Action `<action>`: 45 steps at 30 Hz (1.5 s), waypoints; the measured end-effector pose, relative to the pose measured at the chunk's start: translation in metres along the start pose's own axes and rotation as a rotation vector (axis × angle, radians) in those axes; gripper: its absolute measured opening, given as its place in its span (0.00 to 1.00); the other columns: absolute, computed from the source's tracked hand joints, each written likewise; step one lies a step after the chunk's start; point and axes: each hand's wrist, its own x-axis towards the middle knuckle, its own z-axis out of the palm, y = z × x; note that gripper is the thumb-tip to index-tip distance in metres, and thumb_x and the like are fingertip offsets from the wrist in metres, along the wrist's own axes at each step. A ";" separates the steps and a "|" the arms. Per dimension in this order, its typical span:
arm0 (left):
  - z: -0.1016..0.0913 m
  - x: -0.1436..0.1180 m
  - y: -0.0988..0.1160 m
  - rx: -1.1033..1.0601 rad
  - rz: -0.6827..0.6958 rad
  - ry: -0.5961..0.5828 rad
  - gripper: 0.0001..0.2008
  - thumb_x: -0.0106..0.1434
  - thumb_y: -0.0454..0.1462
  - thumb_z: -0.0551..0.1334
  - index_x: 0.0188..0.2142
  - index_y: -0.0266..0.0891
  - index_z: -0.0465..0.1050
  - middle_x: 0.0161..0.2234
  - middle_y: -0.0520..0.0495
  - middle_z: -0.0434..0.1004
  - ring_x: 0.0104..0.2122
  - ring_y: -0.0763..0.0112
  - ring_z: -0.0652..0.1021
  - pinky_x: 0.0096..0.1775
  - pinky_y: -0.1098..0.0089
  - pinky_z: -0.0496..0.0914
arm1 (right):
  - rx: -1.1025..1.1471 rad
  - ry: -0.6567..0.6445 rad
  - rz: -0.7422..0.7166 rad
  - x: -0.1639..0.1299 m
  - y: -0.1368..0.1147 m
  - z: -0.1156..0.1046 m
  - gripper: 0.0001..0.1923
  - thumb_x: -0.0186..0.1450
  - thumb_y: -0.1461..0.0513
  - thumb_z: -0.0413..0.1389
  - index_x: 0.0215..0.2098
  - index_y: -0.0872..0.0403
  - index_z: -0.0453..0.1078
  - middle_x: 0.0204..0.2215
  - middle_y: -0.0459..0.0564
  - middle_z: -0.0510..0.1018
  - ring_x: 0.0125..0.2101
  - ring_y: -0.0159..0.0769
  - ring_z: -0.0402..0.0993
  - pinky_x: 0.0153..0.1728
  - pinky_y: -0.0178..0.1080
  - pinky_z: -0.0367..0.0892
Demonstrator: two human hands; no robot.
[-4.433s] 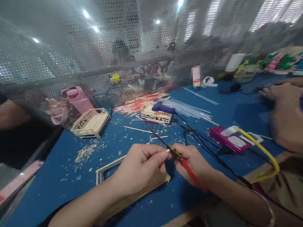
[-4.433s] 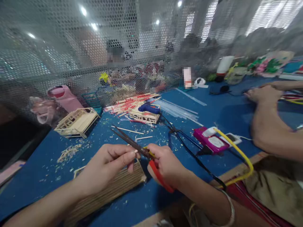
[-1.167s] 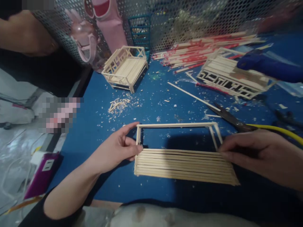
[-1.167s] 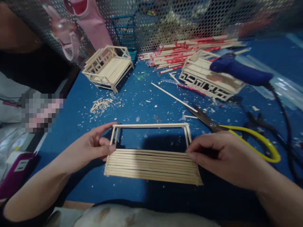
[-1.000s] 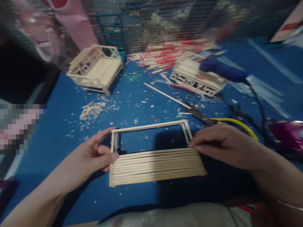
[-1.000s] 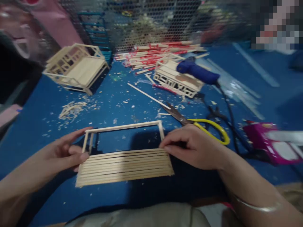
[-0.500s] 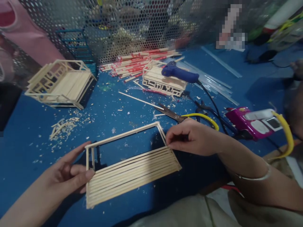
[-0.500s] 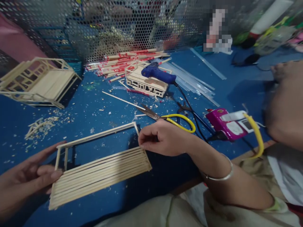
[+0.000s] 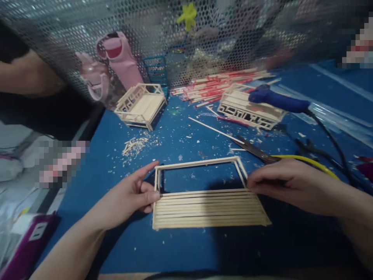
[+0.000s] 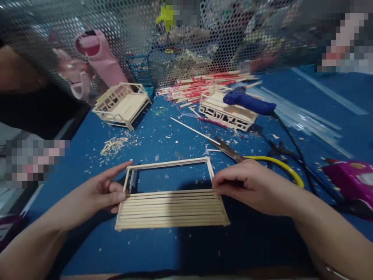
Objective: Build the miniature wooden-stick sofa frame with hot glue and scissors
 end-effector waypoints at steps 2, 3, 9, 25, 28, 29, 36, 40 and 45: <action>0.000 -0.002 -0.001 -0.015 -0.026 0.046 0.47 0.50 0.45 0.68 0.64 0.42 0.46 0.20 0.56 0.70 0.20 0.76 0.69 0.23 0.75 0.65 | 0.011 -0.040 0.001 0.000 0.000 -0.003 0.13 0.65 0.58 0.49 0.29 0.53 0.72 0.23 0.46 0.77 0.22 0.30 0.70 0.24 0.32 0.63; 0.000 -0.002 -0.001 -0.016 -0.041 0.070 0.46 0.50 0.46 0.67 0.64 0.42 0.47 0.21 0.55 0.71 0.20 0.75 0.70 0.23 0.75 0.65 | 0.029 -0.063 0.009 0.000 0.000 -0.004 0.12 0.65 0.58 0.48 0.30 0.53 0.72 0.24 0.46 0.78 0.23 0.30 0.71 0.25 0.32 0.63; 0.003 0.003 -0.001 -0.034 -0.051 0.125 0.45 0.51 0.49 0.66 0.64 0.43 0.48 0.22 0.54 0.72 0.22 0.75 0.70 0.24 0.75 0.67 | 0.305 -0.044 0.115 0.001 0.002 -0.008 0.06 0.61 0.62 0.50 0.32 0.55 0.69 0.24 0.46 0.78 0.26 0.29 0.73 0.28 0.31 0.66; 0.003 0.004 -0.004 -0.053 -0.017 0.081 0.44 0.50 0.44 0.68 0.63 0.43 0.49 0.19 0.59 0.67 0.19 0.78 0.67 0.22 0.77 0.63 | 0.049 -0.044 -0.003 0.002 0.003 -0.007 0.11 0.63 0.59 0.52 0.31 0.53 0.75 0.27 0.46 0.80 0.28 0.30 0.75 0.30 0.31 0.66; 0.006 -0.001 -0.003 -0.084 0.024 0.075 0.44 0.49 0.41 0.69 0.62 0.42 0.49 0.21 0.59 0.69 0.18 0.79 0.68 0.22 0.77 0.63 | -0.003 -0.029 -0.023 0.002 0.003 -0.003 0.12 0.64 0.57 0.51 0.29 0.51 0.75 0.24 0.46 0.80 0.24 0.32 0.75 0.25 0.32 0.67; 0.006 -0.001 -0.003 -0.095 0.023 0.059 0.44 0.50 0.40 0.69 0.62 0.42 0.49 0.21 0.58 0.70 0.18 0.78 0.69 0.22 0.76 0.64 | -0.008 -0.008 -0.044 0.002 0.004 -0.002 0.12 0.64 0.56 0.51 0.29 0.50 0.74 0.24 0.46 0.80 0.23 0.32 0.75 0.24 0.32 0.67; 0.006 -0.002 -0.004 -0.106 -0.010 -0.018 0.39 0.55 0.39 0.65 0.62 0.41 0.48 0.22 0.56 0.72 0.22 0.76 0.72 0.25 0.75 0.66 | 0.025 0.032 -0.130 -0.003 0.020 0.008 0.07 0.63 0.55 0.54 0.31 0.40 0.74 0.23 0.43 0.80 0.20 0.31 0.74 0.18 0.34 0.66; 0.006 -0.001 -0.005 -0.104 -0.017 -0.021 0.36 0.54 0.39 0.65 0.60 0.41 0.52 0.22 0.57 0.70 0.23 0.76 0.71 0.25 0.75 0.67 | 0.020 0.037 -0.121 -0.007 0.029 0.011 0.06 0.62 0.58 0.55 0.35 0.38 0.74 0.24 0.43 0.80 0.20 0.33 0.74 0.18 0.37 0.65; 0.006 0.001 -0.006 -0.120 -0.031 0.014 0.36 0.51 0.40 0.67 0.58 0.41 0.55 0.21 0.58 0.67 0.22 0.77 0.69 0.23 0.76 0.66 | 0.047 0.014 -0.110 -0.002 0.018 0.007 0.09 0.60 0.63 0.56 0.35 0.41 0.74 0.25 0.43 0.81 0.22 0.32 0.76 0.19 0.34 0.66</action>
